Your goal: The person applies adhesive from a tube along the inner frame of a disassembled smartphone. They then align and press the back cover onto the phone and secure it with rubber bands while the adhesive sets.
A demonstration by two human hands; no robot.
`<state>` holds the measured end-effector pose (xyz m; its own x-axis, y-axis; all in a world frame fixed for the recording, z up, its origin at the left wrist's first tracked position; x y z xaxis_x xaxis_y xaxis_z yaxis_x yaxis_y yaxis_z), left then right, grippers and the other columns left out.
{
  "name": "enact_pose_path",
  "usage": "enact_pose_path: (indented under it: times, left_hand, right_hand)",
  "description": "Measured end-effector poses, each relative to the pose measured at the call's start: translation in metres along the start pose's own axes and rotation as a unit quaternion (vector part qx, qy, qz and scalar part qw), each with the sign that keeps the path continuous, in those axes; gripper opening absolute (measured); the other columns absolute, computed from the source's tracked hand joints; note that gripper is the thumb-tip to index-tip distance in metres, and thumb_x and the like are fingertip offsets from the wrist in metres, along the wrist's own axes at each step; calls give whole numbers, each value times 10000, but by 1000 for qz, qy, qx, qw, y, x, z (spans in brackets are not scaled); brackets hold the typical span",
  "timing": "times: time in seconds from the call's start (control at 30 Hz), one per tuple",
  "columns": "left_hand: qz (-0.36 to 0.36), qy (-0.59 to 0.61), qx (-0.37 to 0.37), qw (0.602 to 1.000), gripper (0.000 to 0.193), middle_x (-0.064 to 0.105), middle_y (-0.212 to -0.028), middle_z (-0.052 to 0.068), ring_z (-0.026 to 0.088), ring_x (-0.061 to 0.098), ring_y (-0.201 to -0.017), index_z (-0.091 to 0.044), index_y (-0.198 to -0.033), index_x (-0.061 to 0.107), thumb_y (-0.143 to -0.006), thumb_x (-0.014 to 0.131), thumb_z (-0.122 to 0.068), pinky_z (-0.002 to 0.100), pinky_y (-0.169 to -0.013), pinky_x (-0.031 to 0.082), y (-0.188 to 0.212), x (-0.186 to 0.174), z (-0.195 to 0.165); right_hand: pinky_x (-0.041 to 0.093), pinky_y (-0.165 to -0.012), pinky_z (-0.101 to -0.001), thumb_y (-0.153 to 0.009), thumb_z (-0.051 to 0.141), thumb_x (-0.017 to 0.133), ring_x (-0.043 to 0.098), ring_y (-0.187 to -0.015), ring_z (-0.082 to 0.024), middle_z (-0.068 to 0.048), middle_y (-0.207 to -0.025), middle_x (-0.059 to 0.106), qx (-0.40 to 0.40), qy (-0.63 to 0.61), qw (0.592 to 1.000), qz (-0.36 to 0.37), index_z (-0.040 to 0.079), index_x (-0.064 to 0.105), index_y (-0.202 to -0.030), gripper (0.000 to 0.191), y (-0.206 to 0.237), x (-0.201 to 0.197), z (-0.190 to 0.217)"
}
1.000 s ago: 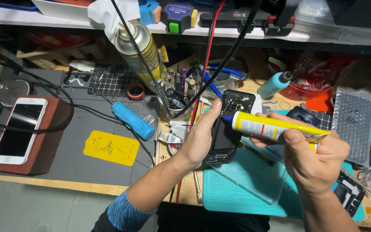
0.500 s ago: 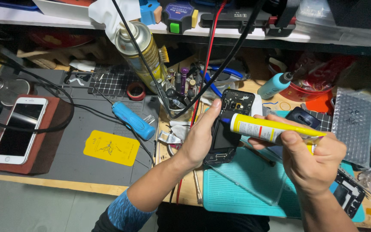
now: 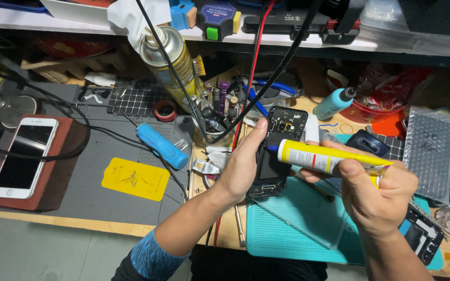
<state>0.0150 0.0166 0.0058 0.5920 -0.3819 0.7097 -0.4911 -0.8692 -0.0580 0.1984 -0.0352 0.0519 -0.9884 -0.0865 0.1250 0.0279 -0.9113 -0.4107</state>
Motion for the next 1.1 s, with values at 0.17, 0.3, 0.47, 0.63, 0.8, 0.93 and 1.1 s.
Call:
enact_pose_path:
  times: [0.17, 0.3, 0.47, 0.63, 0.8, 0.93, 1.1]
  left_hand:
    - [-5, 2, 4, 1000, 553, 676, -1238, 127, 173, 664, -1108, 30, -1380, 562, -1173, 268, -390, 315, -1014, 527, -1, -1, 1]
    - [-9, -3, 17, 1000, 541, 674, -1245, 125, 174, 656, -1124, 34, -1372, 563, -1178, 280, -384, 319, -1040, 515, -1, -2, 2]
    - [-13, -5, 18, 1000, 532, 676, -1239, 140, 185, 666, -1114, 32, -1364, 567, -1180, 278, -375, 325, -1034, 528, -2, -1, 0]
    - [-17, 18, -5, 1000, 565, 694, -1200, 147, 209, 695, -1062, 26, -1337, 588, -1162, 249, -390, 342, -971, 569, -3, 2, -3]
    - [-10, 7, -4, 1000, 617, 711, -1154, 159, 223, 709, -1013, 48, -1316, 604, -1172, 229, -420, 353, -940, 583, -3, 2, -3]
    - [-12, -4, -1, 1000, 643, 719, -1128, 163, 225, 707, -1003, 65, -1278, 630, -1180, 231, -430, 353, -937, 579, -4, 0, -3]
    - [-30, 11, -16, 999, 661, 727, -1110, 156, 221, 715, -1005, 58, -1241, 647, -1157, 224, -443, 353, -950, 581, -6, -1, 0]
  right_hand:
    - [685, -841, -503, -1086, 47, 567, 748, -921, -415, -371, -1106, 676, 4, 3, 1000, -2, -244, 593, -1246, 334, 0, 0, 0]
    - [681, -833, -491, -1081, 54, 564, 754, -950, -431, -378, -1144, 682, 12, 8, 1000, 2, -243, 592, -1248, 342, 0, 1, 0]
    - [682, -830, -487, -1082, 55, 562, 755, -961, -435, -397, -1156, 673, 15, 1, 1000, 5, -241, 595, -1240, 337, -1, 2, 1]
    - [679, -823, -462, -1080, 61, 558, 763, -929, -426, -411, -1159, 679, 12, 14, 1000, 15, -240, 600, -1238, 342, -3, 4, 2]
    - [679, -809, -448, -1069, 60, 557, 762, -929, -421, -409, -1152, 677, 19, 15, 1000, 13, -242, 595, -1234, 346, -3, 5, 2]
    - [676, -809, -448, -1068, 60, 566, 763, -903, -408, -407, -1138, 685, 19, 20, 999, 17, -244, 598, -1240, 351, -2, 5, 2]
    - [678, -813, -459, -1064, 58, 573, 765, -904, -403, -388, -1118, 692, 20, 15, 1000, 14, -241, 606, -1230, 343, -1, 4, 0]
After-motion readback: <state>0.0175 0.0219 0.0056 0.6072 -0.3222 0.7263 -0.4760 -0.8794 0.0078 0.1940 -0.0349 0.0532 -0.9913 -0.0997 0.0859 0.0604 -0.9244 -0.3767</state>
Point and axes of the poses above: each hand's wrist, its own y-axis away from the middle knuckle, its own x-axis out of the palm, z = x × y, the point moved 4 cm from there along -y, towards the middle knuckle
